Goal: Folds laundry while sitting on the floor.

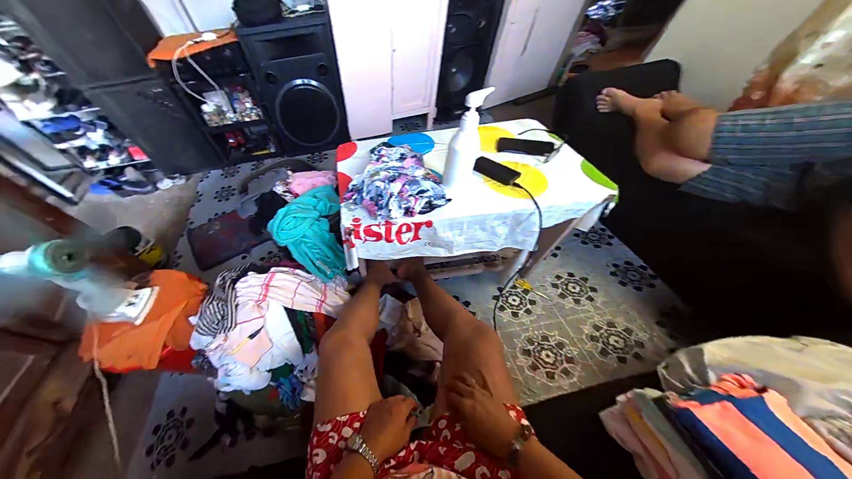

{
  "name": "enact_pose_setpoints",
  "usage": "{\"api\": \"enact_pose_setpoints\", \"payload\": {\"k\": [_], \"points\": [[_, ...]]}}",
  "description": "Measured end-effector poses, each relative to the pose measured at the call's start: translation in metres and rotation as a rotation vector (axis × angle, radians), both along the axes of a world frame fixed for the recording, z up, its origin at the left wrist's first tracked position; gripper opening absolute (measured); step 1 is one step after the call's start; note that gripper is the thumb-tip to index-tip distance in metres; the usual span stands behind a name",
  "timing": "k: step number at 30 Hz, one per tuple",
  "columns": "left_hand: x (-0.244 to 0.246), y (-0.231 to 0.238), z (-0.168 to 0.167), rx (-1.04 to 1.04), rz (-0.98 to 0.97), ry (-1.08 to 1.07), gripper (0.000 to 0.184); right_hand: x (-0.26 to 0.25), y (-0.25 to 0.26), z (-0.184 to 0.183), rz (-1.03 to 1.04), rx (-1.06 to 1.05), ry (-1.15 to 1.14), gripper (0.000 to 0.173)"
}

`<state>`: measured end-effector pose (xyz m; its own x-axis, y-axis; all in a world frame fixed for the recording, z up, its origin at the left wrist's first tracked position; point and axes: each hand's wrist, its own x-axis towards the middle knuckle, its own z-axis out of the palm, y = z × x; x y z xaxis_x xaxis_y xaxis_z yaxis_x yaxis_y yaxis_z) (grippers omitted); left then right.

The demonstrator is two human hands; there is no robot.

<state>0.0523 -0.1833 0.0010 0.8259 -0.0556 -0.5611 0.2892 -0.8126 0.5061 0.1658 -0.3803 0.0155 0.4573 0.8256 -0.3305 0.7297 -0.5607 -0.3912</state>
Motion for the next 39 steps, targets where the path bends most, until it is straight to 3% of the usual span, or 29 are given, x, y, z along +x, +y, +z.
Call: {"api": "enact_pose_setpoints", "payload": {"k": [2, 8, 16, 18, 22, 24, 26, 27, 28, 30, 33, 34, 36, 39], "points": [[-0.002, 0.002, 0.0, -0.03, 0.02, -0.028, 0.038, 0.006, 0.021, -0.001, 0.06, -0.067, -0.021, 0.026], [0.005, 0.004, -0.004, -0.098, 0.091, -0.086, 0.036, 0.056, 0.067, -0.012, -0.136, -0.15, -0.03, 0.031], [0.022, -0.006, -0.008, 0.081, -0.122, 0.162, 0.037, 0.046, 0.116, -0.054, 0.119, -0.621, 0.174, 0.042], [0.025, -0.009, -0.008, 0.097, -0.171, 0.198, 0.035, 0.051, 0.134, -0.086, 0.049, -0.541, 0.342, 0.046], [0.031, -0.006, -0.011, 0.052, -0.185, 0.221, 0.032, 0.049, 0.165, -0.152, -0.229, -0.157, 0.665, 0.05], [0.032, -0.005, -0.004, 0.016, -0.155, 0.221, 0.03, 0.038, 0.171, -0.128, -0.218, -0.029, 0.681, 0.05], [0.033, -0.003, 0.004, -0.004, -0.14, 0.214, 0.028, 0.031, 0.186, -0.021, -0.269, -0.205, 0.725, 0.045], [0.032, -0.002, 0.005, -0.01, -0.143, 0.204, 0.026, 0.031, 0.192, 0.017, -0.294, -0.285, 0.737, 0.043], [0.032, -0.001, 0.005, -0.015, -0.156, 0.2, 0.025, 0.033, 0.194, 0.028, -0.316, -0.313, 0.747, 0.042], [0.032, -0.002, 0.002, -0.024, -0.178, 0.199, 0.023, 0.035, 0.186, 0.0, -0.442, -0.189, 0.744, 0.039], [0.036, 0.0, -0.005, -0.037, -0.147, 0.222, 0.029, 0.04, 0.172, -0.116, -0.783, 0.254, 0.605, 0.039], [0.036, 0.001, -0.007, -0.048, -0.113, 0.221, 0.033, 0.051, 0.171, -0.125, -0.861, 0.324, 0.607, 0.039], [0.034, 0.003, -0.012, -0.081, -0.042, 0.19, 0.037, 0.069, 0.166, -0.109, -0.923, 0.474, 0.605, 0.032], [0.03, 0.005, -0.015, -0.169, 0.04, 0.083, 0.036, 0.077, 0.147, -0.066, -0.826, 0.775, 0.585, 0.02]]}}
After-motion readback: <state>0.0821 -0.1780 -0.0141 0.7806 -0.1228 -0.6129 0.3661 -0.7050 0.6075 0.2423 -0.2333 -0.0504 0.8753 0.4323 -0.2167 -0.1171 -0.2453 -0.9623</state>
